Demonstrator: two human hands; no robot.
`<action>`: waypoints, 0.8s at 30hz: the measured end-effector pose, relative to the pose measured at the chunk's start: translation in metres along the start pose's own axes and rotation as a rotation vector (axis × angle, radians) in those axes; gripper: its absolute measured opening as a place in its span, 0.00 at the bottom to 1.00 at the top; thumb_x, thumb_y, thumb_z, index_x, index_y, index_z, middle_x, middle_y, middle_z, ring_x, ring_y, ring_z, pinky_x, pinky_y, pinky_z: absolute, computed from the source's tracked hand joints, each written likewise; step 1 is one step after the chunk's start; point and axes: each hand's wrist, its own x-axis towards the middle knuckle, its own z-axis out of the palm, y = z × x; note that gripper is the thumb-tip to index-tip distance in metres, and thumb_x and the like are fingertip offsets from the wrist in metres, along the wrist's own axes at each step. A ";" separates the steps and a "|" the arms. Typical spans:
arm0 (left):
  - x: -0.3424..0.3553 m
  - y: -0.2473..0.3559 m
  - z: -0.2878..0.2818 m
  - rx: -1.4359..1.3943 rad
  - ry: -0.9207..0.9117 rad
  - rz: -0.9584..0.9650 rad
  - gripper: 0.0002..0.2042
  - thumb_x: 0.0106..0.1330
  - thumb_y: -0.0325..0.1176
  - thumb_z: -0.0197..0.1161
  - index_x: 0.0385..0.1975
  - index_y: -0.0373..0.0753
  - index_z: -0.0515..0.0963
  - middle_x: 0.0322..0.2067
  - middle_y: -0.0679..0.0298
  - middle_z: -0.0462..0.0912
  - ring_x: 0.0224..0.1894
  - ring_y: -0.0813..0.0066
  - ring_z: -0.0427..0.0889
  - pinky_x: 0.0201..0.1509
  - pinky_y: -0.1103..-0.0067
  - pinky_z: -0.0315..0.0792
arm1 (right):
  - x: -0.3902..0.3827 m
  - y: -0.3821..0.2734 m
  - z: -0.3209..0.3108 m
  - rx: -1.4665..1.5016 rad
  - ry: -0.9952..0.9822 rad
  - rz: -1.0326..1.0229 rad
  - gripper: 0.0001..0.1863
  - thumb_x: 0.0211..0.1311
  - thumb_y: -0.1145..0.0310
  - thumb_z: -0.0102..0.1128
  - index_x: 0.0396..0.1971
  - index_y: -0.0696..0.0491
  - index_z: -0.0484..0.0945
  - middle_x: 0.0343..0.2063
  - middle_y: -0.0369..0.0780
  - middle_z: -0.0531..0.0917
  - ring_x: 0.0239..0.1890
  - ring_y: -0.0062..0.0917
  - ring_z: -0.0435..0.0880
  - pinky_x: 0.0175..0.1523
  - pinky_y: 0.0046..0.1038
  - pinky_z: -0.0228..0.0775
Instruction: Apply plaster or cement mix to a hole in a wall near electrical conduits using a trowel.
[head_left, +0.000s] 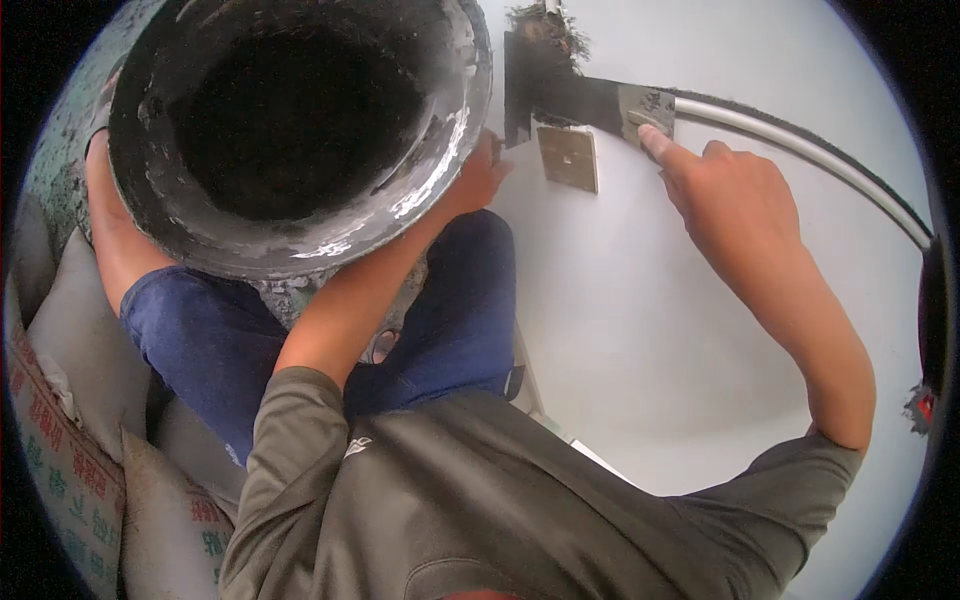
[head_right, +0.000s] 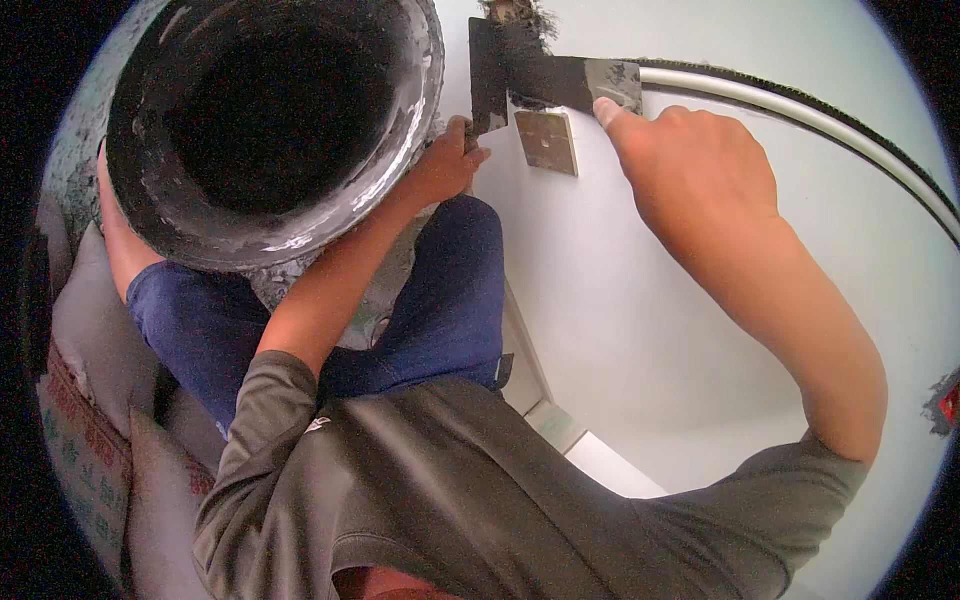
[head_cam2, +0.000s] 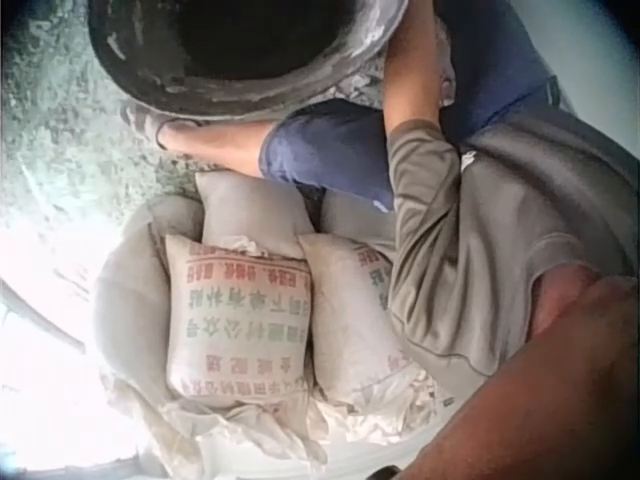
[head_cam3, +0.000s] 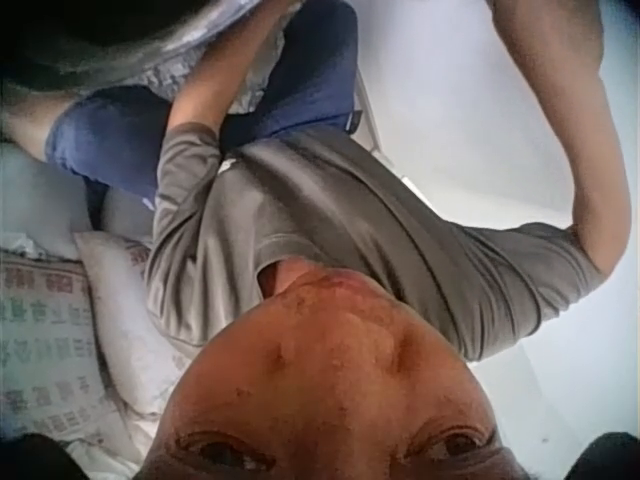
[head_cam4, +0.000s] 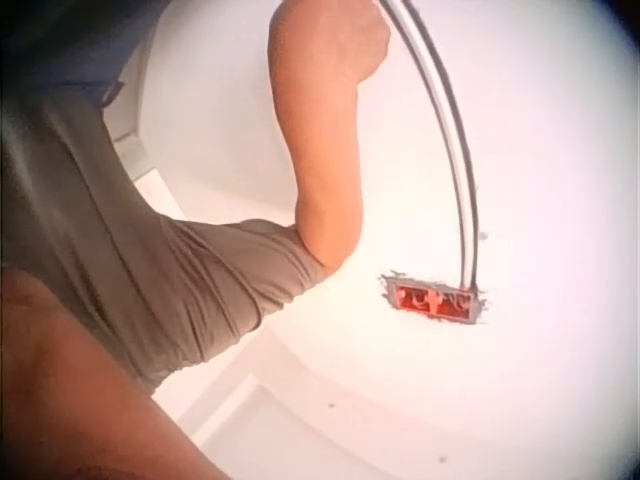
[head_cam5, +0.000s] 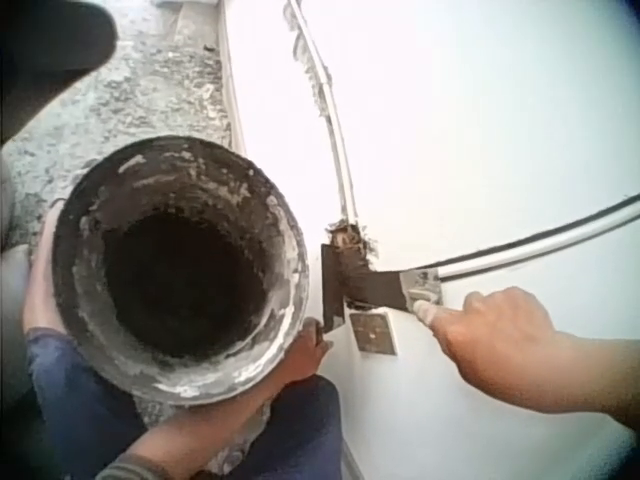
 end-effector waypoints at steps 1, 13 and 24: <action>0.000 -0.001 0.002 -0.002 -0.002 0.002 0.22 0.67 0.38 0.60 0.52 0.29 0.63 0.38 0.39 0.80 0.43 0.43 0.82 0.47 0.60 0.74 | -0.001 0.000 -0.001 -0.001 0.000 -0.003 0.25 0.58 0.80 0.53 0.57 0.47 0.77 0.24 0.45 0.82 0.28 0.38 0.84 0.32 0.39 0.76; 0.001 -0.010 -0.001 0.120 0.006 0.023 0.23 0.68 0.38 0.59 0.55 0.29 0.62 0.42 0.38 0.79 0.48 0.44 0.80 0.54 0.60 0.71 | -0.011 0.009 0.023 0.160 0.191 -0.094 0.22 0.62 0.72 0.55 0.56 0.39 0.78 0.23 0.45 0.80 0.25 0.38 0.82 0.30 0.38 0.74; 0.007 -0.046 0.004 0.295 0.199 0.120 0.23 0.65 0.38 0.64 0.53 0.29 0.67 0.39 0.47 0.79 0.43 0.52 0.81 0.51 0.64 0.72 | 0.031 -0.014 0.022 0.047 0.041 -0.081 0.18 0.59 0.75 0.54 0.50 0.50 0.80 0.23 0.44 0.82 0.29 0.38 0.85 0.30 0.39 0.76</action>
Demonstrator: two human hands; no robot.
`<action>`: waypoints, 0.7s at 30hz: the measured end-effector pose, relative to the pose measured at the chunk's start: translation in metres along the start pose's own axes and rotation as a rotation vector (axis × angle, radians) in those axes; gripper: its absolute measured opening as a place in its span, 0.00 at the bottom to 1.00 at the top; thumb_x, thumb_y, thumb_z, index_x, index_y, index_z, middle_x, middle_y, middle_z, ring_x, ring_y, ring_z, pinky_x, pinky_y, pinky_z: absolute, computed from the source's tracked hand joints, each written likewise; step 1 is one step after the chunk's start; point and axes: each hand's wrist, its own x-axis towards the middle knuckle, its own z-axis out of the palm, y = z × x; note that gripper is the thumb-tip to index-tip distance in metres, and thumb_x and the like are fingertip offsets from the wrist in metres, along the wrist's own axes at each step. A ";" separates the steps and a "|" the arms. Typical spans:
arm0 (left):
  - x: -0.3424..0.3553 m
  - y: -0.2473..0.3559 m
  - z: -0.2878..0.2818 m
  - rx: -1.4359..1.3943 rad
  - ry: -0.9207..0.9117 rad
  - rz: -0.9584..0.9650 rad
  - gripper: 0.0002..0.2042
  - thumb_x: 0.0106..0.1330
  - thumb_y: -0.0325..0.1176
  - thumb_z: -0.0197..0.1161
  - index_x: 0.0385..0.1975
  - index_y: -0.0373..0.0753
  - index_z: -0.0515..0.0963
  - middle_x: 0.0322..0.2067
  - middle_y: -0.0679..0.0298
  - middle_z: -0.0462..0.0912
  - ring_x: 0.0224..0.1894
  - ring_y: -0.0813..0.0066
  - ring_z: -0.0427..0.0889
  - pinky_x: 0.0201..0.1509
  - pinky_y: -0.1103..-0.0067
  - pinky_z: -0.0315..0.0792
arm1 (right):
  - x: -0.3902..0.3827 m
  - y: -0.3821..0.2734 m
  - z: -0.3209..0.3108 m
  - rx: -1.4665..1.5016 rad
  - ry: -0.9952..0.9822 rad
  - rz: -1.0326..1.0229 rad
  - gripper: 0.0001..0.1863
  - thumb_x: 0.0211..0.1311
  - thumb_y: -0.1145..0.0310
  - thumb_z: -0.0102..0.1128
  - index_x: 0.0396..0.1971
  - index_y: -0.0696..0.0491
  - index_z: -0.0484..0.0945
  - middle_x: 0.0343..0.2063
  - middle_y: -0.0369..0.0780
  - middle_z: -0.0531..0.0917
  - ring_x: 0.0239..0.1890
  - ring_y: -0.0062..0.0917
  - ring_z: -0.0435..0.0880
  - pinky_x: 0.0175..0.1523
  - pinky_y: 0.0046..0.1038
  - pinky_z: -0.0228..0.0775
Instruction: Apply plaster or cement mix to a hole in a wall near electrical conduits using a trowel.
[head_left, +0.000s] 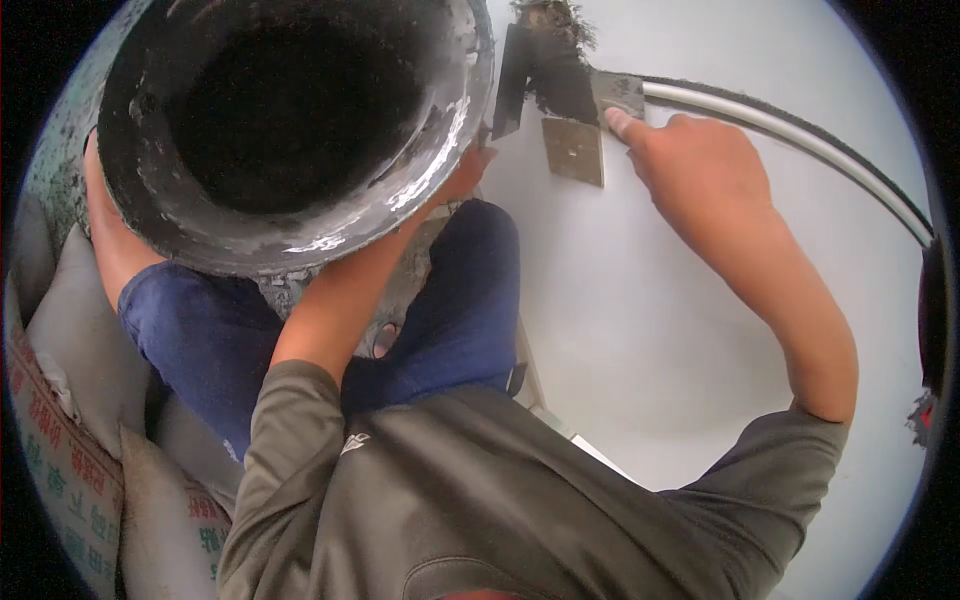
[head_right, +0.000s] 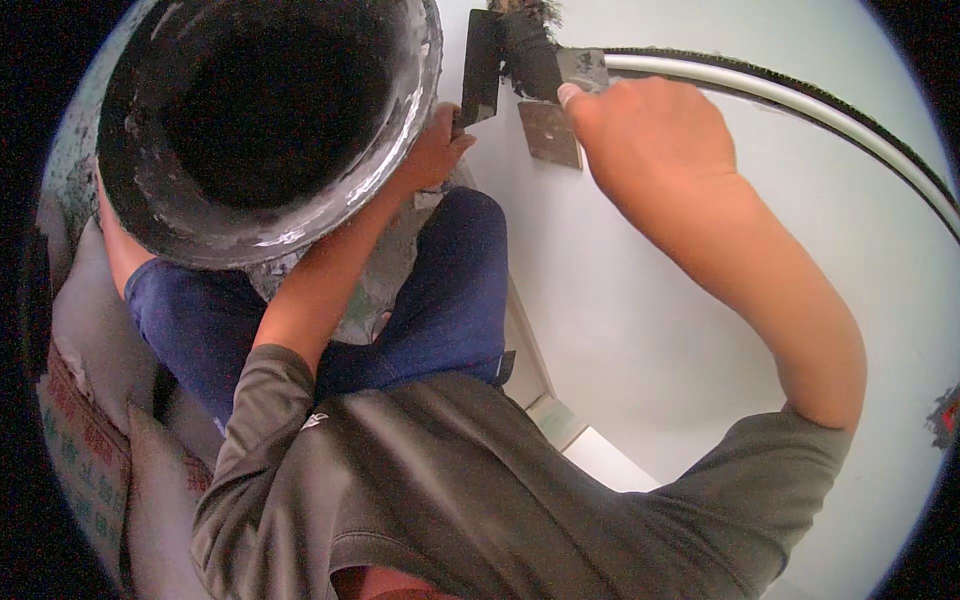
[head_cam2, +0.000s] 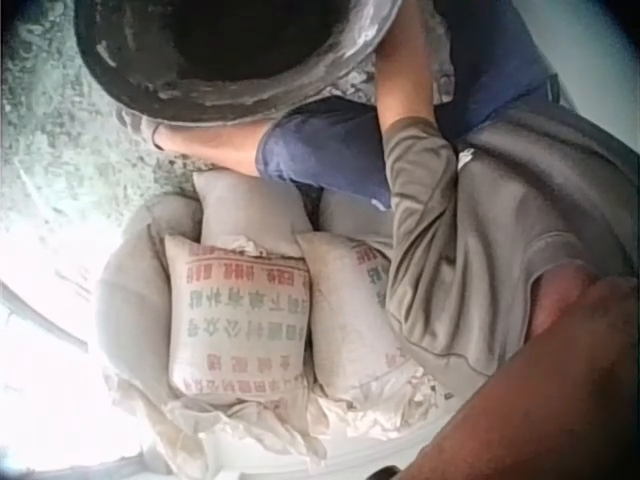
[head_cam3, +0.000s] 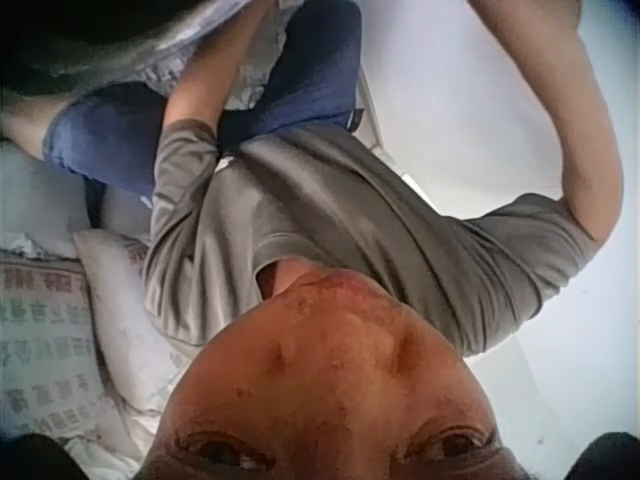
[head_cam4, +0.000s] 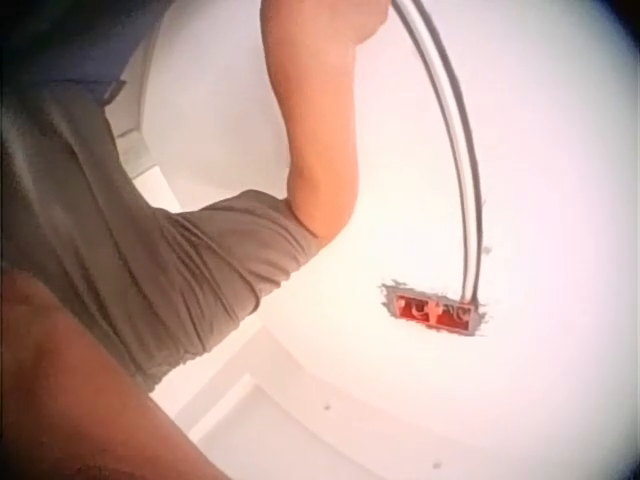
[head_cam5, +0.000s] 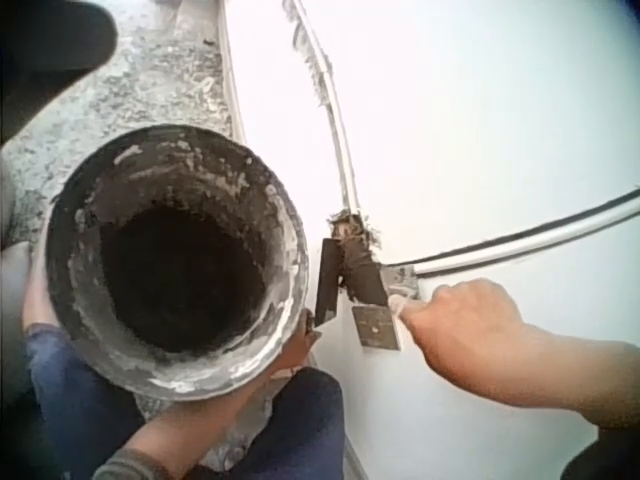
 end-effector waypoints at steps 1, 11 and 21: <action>0.000 0.000 0.000 0.024 0.038 0.012 0.23 0.65 0.38 0.64 0.53 0.29 0.68 0.38 0.47 0.80 0.42 0.53 0.81 0.51 0.64 0.72 | 0.001 0.000 -0.005 0.000 0.000 -0.003 0.18 0.59 0.75 0.54 0.50 0.50 0.80 0.23 0.44 0.82 0.29 0.38 0.85 0.30 0.39 0.76; -0.009 -0.027 0.005 0.012 0.022 0.031 0.30 0.67 0.47 0.60 0.62 0.33 0.66 0.51 0.44 0.79 0.55 0.48 0.77 0.61 0.59 0.66 | -0.048 0.024 -0.005 0.045 0.153 -0.010 0.19 0.61 0.73 0.55 0.52 0.42 0.79 0.23 0.41 0.77 0.26 0.35 0.80 0.30 0.35 0.73; -0.002 0.005 -0.047 1.909 0.796 0.377 0.34 0.69 0.52 0.55 0.68 0.36 0.60 0.68 0.43 0.59 0.70 0.43 0.58 0.74 0.57 0.50 | -0.023 -0.002 0.068 -0.032 0.334 -0.212 0.19 0.54 0.71 0.59 0.47 0.42 0.82 0.30 0.36 0.74 0.30 0.25 0.77 0.28 0.26 0.70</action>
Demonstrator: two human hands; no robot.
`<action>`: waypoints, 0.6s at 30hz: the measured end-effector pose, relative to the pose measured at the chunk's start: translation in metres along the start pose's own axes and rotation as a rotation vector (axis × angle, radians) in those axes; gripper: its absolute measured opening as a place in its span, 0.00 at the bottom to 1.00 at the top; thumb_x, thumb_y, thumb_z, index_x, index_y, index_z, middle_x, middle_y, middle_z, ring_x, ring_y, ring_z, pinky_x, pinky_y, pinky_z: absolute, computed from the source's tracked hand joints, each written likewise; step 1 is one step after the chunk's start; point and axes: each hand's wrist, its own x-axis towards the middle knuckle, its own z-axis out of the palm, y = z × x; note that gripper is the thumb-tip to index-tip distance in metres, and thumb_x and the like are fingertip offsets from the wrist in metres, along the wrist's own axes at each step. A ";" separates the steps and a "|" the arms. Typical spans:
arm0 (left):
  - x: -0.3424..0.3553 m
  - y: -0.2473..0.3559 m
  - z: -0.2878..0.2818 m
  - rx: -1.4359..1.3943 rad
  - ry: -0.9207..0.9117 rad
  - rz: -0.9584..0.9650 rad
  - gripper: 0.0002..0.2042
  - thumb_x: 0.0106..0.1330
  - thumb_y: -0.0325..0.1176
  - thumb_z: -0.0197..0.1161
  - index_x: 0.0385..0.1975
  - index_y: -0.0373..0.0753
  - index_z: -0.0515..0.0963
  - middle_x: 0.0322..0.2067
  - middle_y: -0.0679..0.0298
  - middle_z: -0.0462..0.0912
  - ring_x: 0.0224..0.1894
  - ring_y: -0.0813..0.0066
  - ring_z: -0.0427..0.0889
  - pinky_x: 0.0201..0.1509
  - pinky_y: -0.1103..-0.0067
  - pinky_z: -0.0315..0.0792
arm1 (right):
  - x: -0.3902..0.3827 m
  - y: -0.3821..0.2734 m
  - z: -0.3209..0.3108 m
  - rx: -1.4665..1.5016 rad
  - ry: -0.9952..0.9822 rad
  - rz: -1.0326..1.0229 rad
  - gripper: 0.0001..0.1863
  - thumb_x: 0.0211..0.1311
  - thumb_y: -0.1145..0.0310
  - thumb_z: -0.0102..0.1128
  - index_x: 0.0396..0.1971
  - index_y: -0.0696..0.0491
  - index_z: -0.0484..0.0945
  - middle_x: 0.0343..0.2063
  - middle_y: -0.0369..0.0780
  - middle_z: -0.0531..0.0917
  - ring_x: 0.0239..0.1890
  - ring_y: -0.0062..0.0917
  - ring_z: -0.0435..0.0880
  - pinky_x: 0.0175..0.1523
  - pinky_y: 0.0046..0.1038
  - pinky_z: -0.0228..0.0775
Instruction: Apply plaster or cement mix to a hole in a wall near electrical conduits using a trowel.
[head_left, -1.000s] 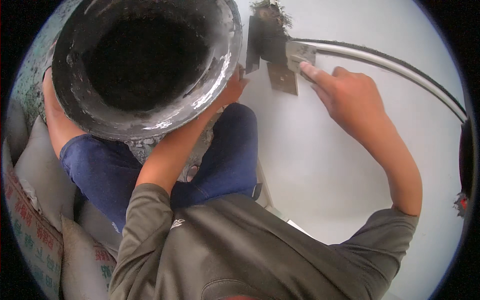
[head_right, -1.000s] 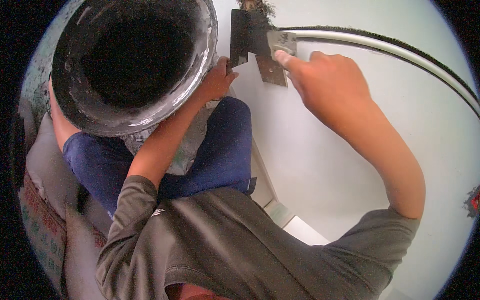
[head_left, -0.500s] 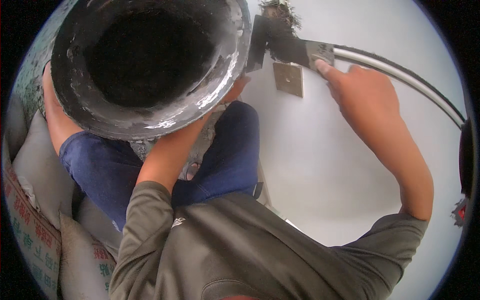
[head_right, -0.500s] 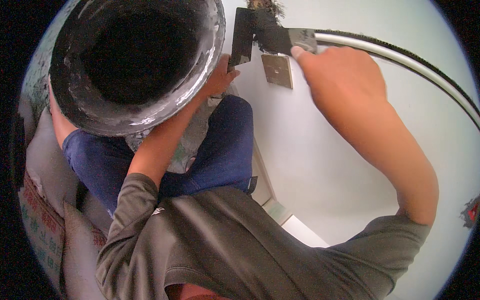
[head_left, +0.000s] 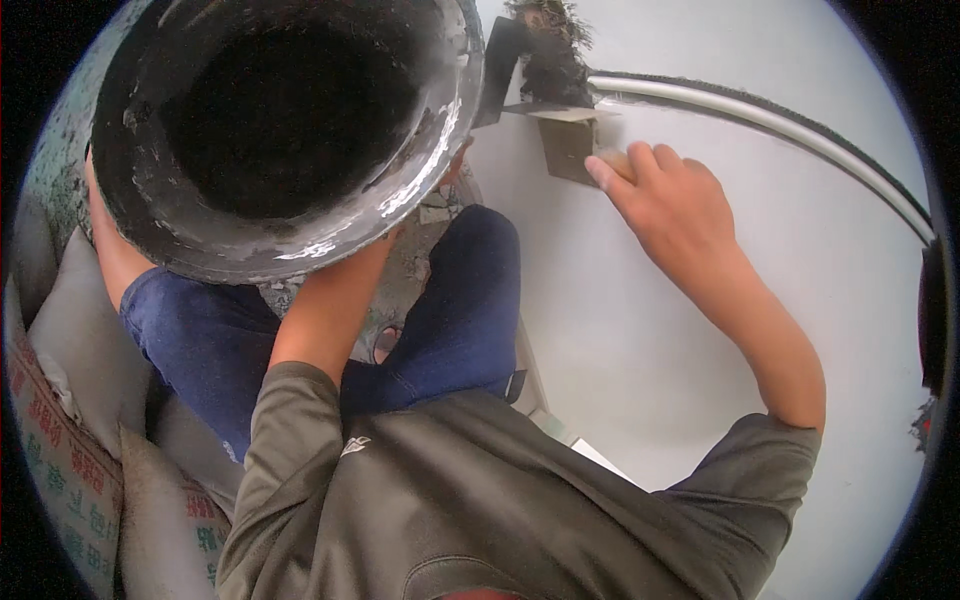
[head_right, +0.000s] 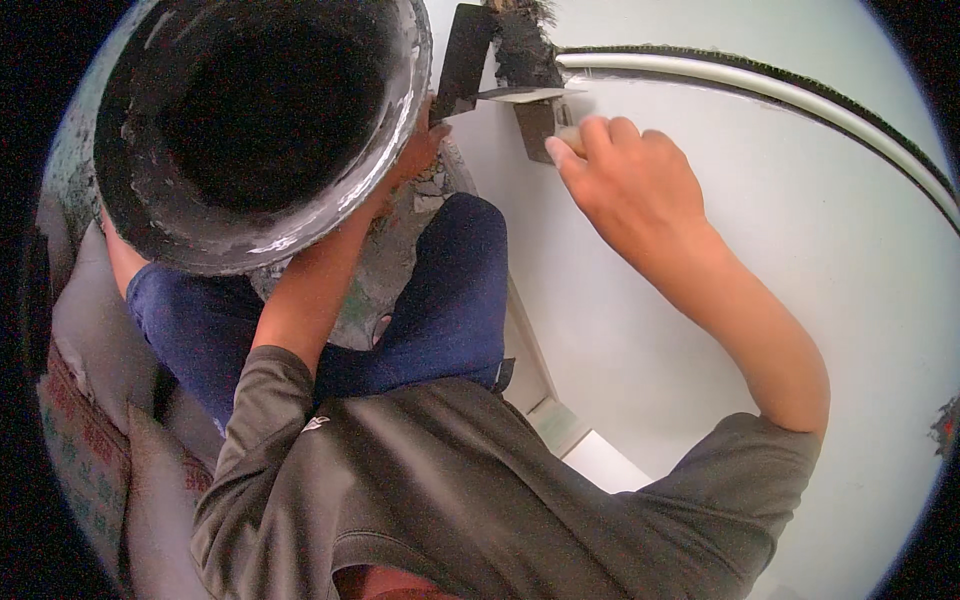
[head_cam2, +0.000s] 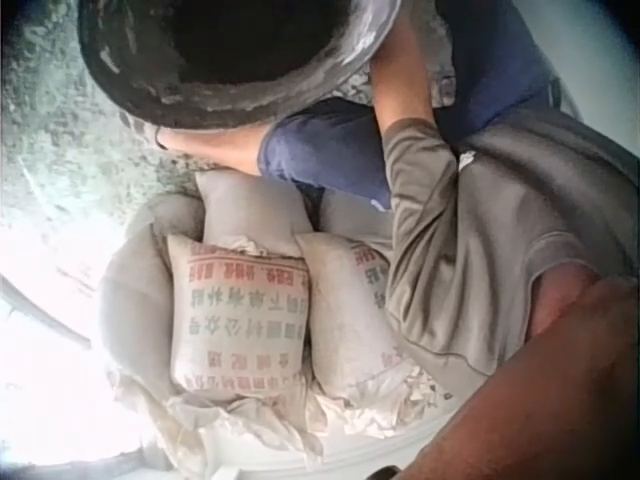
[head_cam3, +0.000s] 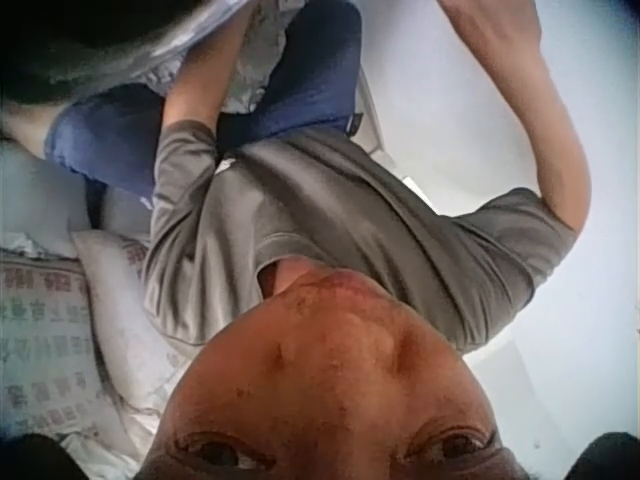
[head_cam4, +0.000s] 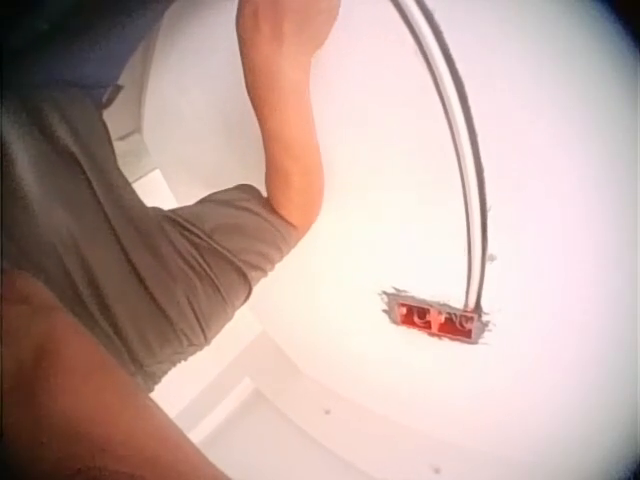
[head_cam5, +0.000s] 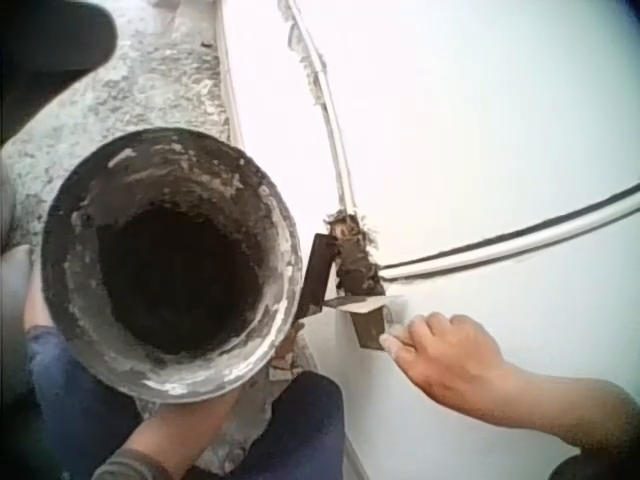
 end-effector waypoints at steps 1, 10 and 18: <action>0.016 -0.008 0.001 -0.797 -0.532 -0.087 0.34 0.68 0.52 0.56 0.68 0.36 0.62 0.68 0.43 0.60 0.69 0.43 0.59 0.74 0.57 0.51 | 0.005 0.001 0.003 -0.048 0.018 -0.016 0.18 0.54 0.70 0.59 0.47 0.42 0.82 0.29 0.36 0.74 0.31 0.25 0.77 0.28 0.25 0.70; -0.023 0.005 0.018 -1.428 -0.790 -0.211 0.32 0.66 0.49 0.60 0.64 0.34 0.65 0.62 0.42 0.65 0.66 0.45 0.64 0.69 0.58 0.56 | 0.019 0.006 -0.001 -0.060 0.032 0.072 0.22 0.54 0.72 0.60 0.51 0.41 0.81 0.27 0.37 0.74 0.30 0.26 0.78 0.28 0.27 0.72; -0.052 0.038 0.033 -1.233 -0.481 -0.206 0.30 0.64 0.46 0.62 0.60 0.33 0.68 0.57 0.41 0.70 0.62 0.47 0.68 0.65 0.60 0.62 | 0.025 0.014 -0.011 0.003 0.013 0.122 0.25 0.55 0.75 0.59 0.54 0.39 0.78 0.27 0.39 0.75 0.29 0.30 0.81 0.27 0.30 0.76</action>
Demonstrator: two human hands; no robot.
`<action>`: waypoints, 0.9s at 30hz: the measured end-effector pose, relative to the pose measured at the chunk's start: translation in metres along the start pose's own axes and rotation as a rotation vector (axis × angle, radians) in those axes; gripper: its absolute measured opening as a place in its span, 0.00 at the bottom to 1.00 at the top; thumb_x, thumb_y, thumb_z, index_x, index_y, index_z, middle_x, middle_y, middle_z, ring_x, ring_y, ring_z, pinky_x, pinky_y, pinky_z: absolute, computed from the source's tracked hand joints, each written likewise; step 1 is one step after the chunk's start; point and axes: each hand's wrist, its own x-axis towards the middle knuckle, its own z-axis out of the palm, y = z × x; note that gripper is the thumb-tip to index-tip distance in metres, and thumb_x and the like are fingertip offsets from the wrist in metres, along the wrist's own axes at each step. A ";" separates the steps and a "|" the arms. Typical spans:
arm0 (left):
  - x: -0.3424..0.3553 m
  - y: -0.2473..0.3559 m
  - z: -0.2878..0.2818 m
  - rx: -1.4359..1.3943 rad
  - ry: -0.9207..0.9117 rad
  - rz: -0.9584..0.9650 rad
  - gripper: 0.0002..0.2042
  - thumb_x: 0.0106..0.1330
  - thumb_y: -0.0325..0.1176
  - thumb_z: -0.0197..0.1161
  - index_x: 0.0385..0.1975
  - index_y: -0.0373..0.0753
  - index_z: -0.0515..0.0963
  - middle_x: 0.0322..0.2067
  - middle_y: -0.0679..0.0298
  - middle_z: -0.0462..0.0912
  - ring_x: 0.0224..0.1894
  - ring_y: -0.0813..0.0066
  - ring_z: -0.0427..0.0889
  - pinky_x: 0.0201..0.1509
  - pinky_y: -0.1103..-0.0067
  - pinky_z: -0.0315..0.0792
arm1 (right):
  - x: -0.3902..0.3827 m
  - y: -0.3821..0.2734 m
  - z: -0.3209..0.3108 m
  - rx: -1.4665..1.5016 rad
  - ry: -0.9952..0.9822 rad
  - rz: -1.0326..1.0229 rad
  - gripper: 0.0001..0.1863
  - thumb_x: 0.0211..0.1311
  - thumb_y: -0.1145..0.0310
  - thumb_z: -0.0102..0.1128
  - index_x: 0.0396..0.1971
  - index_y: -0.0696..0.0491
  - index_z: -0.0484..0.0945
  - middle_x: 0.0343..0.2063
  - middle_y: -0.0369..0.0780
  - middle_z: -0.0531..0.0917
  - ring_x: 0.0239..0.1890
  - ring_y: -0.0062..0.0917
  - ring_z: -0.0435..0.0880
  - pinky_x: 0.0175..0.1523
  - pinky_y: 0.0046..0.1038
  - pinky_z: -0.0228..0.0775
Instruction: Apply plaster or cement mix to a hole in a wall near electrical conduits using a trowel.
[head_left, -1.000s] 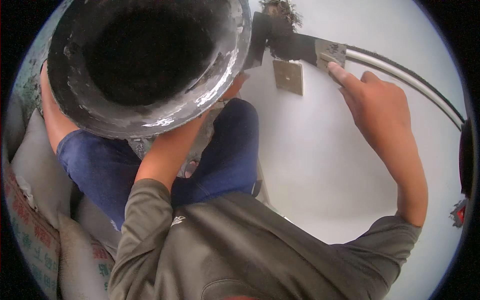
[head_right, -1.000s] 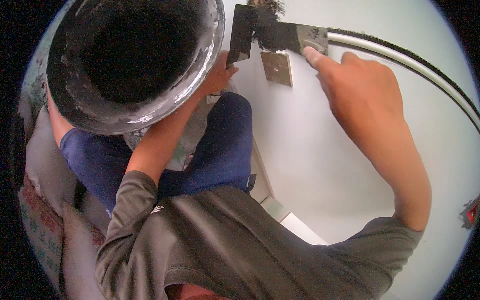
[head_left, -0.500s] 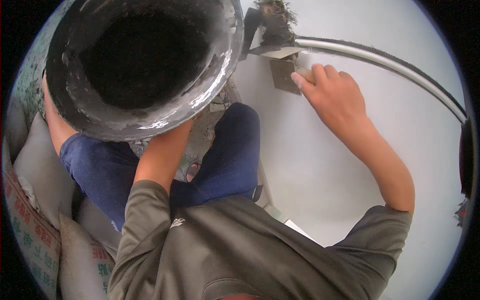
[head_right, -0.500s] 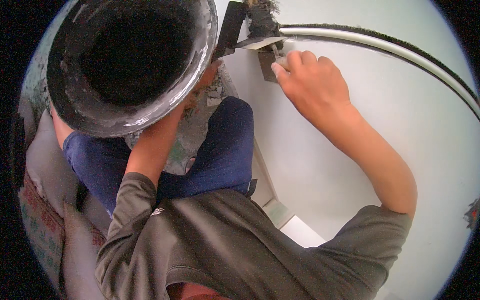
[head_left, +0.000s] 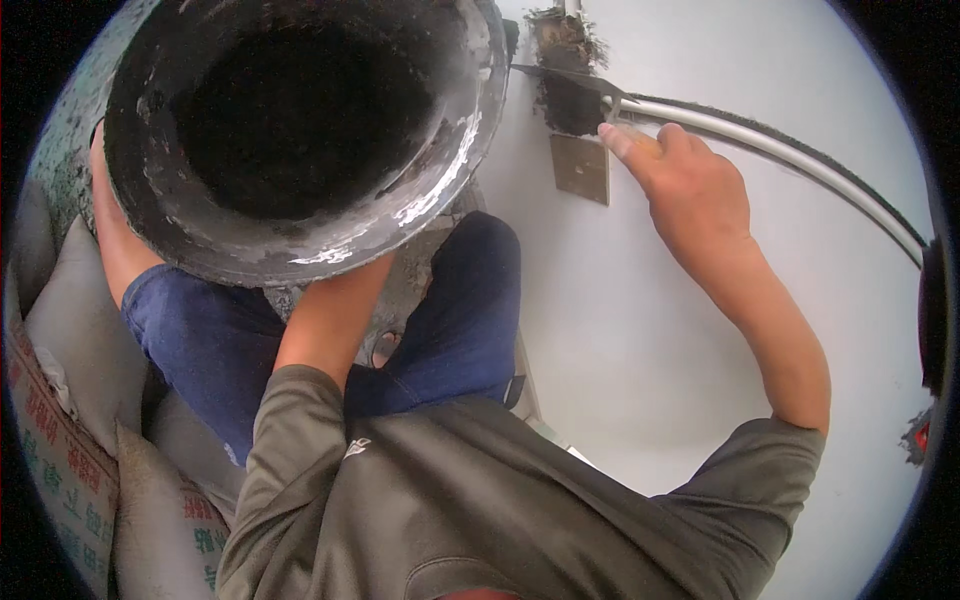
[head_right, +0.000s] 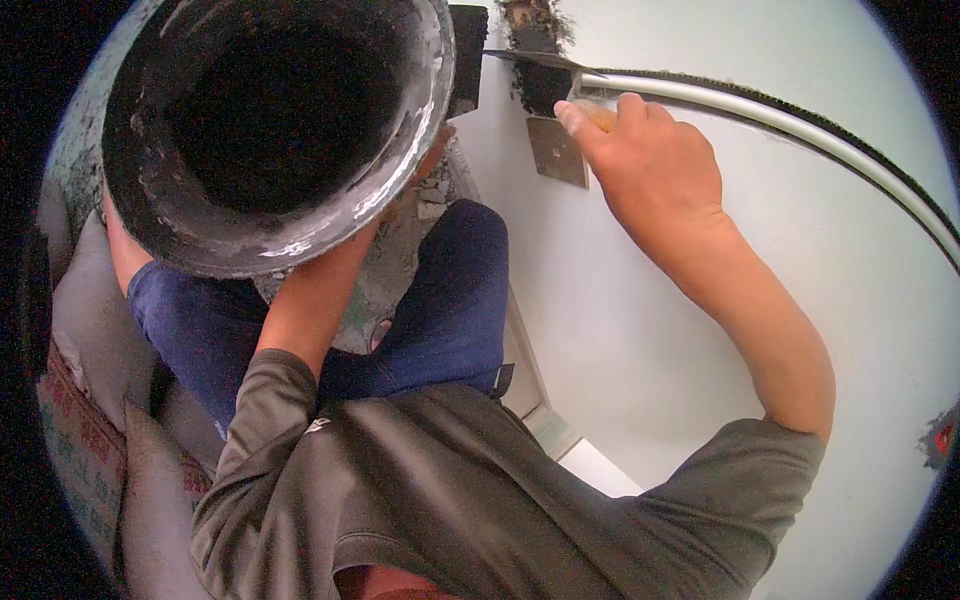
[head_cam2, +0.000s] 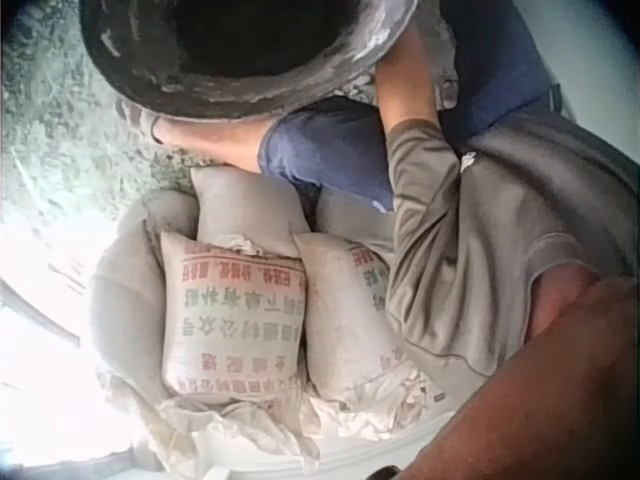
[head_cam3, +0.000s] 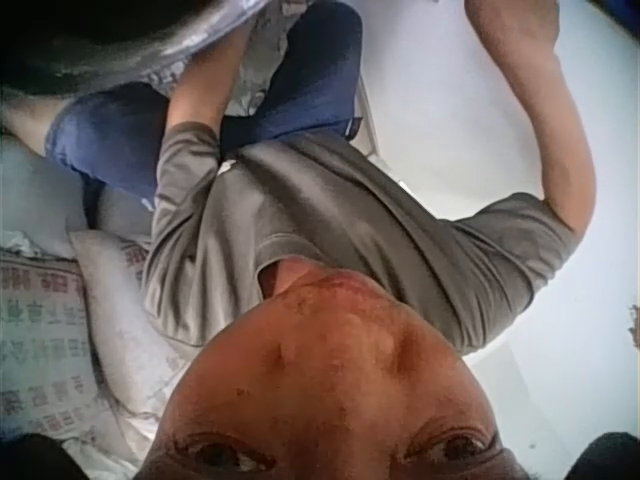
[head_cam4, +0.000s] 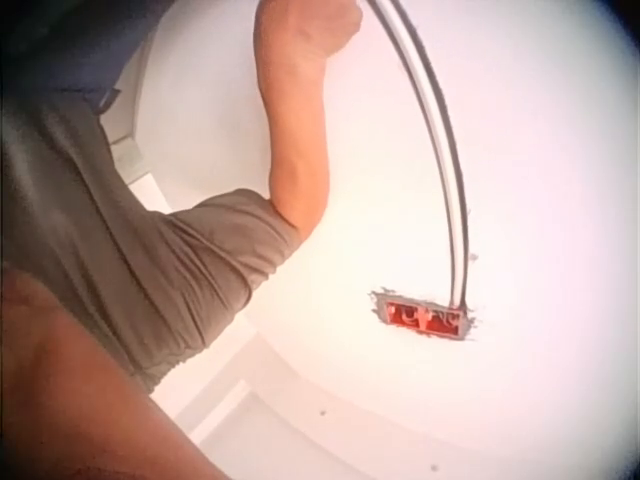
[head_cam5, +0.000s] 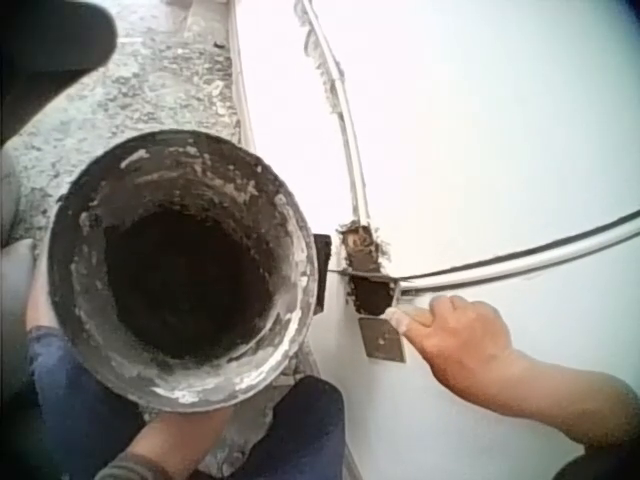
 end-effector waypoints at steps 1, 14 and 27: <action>0.001 0.003 0.006 0.023 0.032 0.019 0.29 0.64 0.46 0.62 0.60 0.33 0.68 0.56 0.41 0.70 0.62 0.48 0.69 0.65 0.60 0.62 | -0.001 0.001 0.000 0.003 -0.015 0.018 0.26 0.55 0.75 0.59 0.55 0.39 0.78 0.27 0.39 0.75 0.29 0.30 0.81 0.27 0.31 0.76; 0.014 0.074 -0.015 -0.899 -0.391 -0.382 0.21 0.64 0.38 0.63 0.50 0.31 0.72 0.43 0.45 0.79 0.47 0.53 0.81 0.50 0.63 0.74 | 0.024 0.010 -0.015 0.088 -0.110 0.239 0.23 0.63 0.70 0.56 0.59 0.38 0.75 0.25 0.46 0.82 0.28 0.41 0.84 0.33 0.40 0.76; 0.024 0.099 -0.041 -0.967 -0.325 -0.370 0.21 0.65 0.35 0.61 0.51 0.30 0.63 0.36 0.42 0.78 0.37 0.48 0.82 0.44 0.60 0.74 | 0.013 0.027 -0.061 0.038 -0.100 0.331 0.23 0.67 0.65 0.57 0.61 0.34 0.73 0.25 0.43 0.82 0.27 0.37 0.80 0.34 0.37 0.73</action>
